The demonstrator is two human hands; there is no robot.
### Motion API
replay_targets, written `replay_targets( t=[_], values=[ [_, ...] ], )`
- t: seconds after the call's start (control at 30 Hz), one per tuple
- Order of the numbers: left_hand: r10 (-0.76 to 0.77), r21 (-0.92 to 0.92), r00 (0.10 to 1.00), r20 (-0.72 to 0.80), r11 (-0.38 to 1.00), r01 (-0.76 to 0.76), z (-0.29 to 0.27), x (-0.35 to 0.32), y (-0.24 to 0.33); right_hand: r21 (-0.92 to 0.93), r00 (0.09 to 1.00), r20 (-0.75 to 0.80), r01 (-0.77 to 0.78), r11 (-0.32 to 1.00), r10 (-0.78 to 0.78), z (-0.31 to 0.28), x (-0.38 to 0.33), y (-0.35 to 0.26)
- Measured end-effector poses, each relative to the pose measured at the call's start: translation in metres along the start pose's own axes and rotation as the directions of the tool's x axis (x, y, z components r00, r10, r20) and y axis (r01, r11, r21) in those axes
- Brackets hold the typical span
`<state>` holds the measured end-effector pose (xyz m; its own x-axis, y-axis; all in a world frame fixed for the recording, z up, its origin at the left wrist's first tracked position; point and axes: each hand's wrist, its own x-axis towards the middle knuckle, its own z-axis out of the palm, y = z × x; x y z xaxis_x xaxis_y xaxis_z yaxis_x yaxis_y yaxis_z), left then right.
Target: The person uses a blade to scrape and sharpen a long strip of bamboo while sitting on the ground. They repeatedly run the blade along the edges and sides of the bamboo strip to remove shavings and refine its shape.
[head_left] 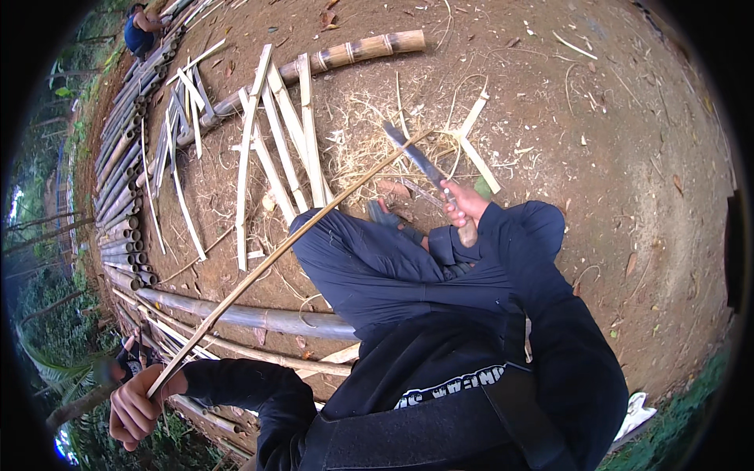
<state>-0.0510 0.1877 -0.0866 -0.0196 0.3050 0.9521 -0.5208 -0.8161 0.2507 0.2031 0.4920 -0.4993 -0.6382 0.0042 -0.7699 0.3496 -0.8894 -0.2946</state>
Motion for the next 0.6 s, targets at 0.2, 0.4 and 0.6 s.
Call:
replay_targets(
  t=[0.2, 0.4, 0.6],
  values=[
    [-0.091, -0.009, 0.988, 0.125, 0.996, 0.093, 0.011, 0.000, -0.002, 0.002, 0.996, -0.044, 0.075, 0.997, -0.075, -0.019, 0.003, 0.006],
    [-0.067, -0.012, 0.994, 0.090, 0.998, 0.069, 0.016, -0.003, 0.000, -0.151, 1.000, -0.016, 0.011, 0.988, -0.014, 0.036, -0.035, 0.008],
    [-0.060, -0.005, 0.993, 0.104, 0.998, 0.061, 0.021, -0.002, -0.004, -0.112, 1.000, -0.003, 0.018, 0.994, -0.018, 0.032, -0.032, 0.018]
  ],
)
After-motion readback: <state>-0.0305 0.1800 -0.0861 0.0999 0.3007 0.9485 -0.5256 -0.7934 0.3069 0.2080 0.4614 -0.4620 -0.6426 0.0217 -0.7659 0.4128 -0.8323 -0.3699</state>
